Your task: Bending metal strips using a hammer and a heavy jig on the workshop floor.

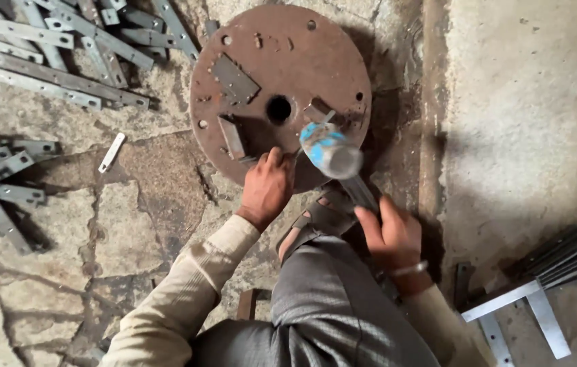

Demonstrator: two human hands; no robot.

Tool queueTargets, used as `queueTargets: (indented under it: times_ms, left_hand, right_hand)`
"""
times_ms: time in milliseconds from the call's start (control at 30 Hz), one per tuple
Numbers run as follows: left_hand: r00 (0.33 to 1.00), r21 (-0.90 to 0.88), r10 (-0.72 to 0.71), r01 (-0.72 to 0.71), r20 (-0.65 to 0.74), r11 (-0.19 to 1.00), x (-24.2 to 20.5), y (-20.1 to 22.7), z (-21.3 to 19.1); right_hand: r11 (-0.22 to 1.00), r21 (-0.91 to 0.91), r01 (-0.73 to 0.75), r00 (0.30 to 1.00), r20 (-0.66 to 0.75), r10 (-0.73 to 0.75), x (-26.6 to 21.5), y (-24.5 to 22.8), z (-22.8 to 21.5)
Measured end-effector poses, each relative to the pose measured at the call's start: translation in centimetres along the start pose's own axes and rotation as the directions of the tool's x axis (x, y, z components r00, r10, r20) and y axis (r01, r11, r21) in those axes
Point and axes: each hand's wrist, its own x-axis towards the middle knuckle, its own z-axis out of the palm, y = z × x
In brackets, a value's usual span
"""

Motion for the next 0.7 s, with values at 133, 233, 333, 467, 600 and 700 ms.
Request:
queueTargets:
  times_ms: [133,233,333,467,600,700]
  left_hand:
    - [1.0,0.0,0.01,-0.01,0.028,1.0,-0.5,0.0,-0.5]
    - [1.0,-0.016,-0.004,0.005,0.021,1.0,-0.7,-0.1,-0.6]
    - [0.999,0.002,-0.021,0.021,0.032,1.0,-0.8,-0.1,-0.5]
    - [0.997,0.02,-0.018,0.017,0.077,1.0,-0.9,0.5,-1.2]
    - [0.997,-0.184,-0.066,0.072,0.04,0.98,1.5,3.2,-2.4]
    - [0.997,-0.45,0.021,0.014,0.072,0.893,4.3,7.2,-1.4]
  right_hand:
    - [0.94,0.266,0.215,0.968,-0.184,-0.17,-1.6,-1.5,-0.9]
    - [0.959,0.139,0.246,0.959,-0.182,-0.22,0.2,0.0,0.0]
    - [1.0,-0.001,0.009,0.999,-0.037,-0.009,0.6,-0.3,-0.3]
    - [0.94,0.277,-0.199,0.979,0.005,0.205,-0.5,-1.1,-1.8]
    - [0.693,0.651,-0.31,0.888,-0.063,0.456,-2.3,2.4,-1.8]
    - [0.629,0.671,-0.392,0.761,-0.147,0.631,-4.6,6.0,-1.9]
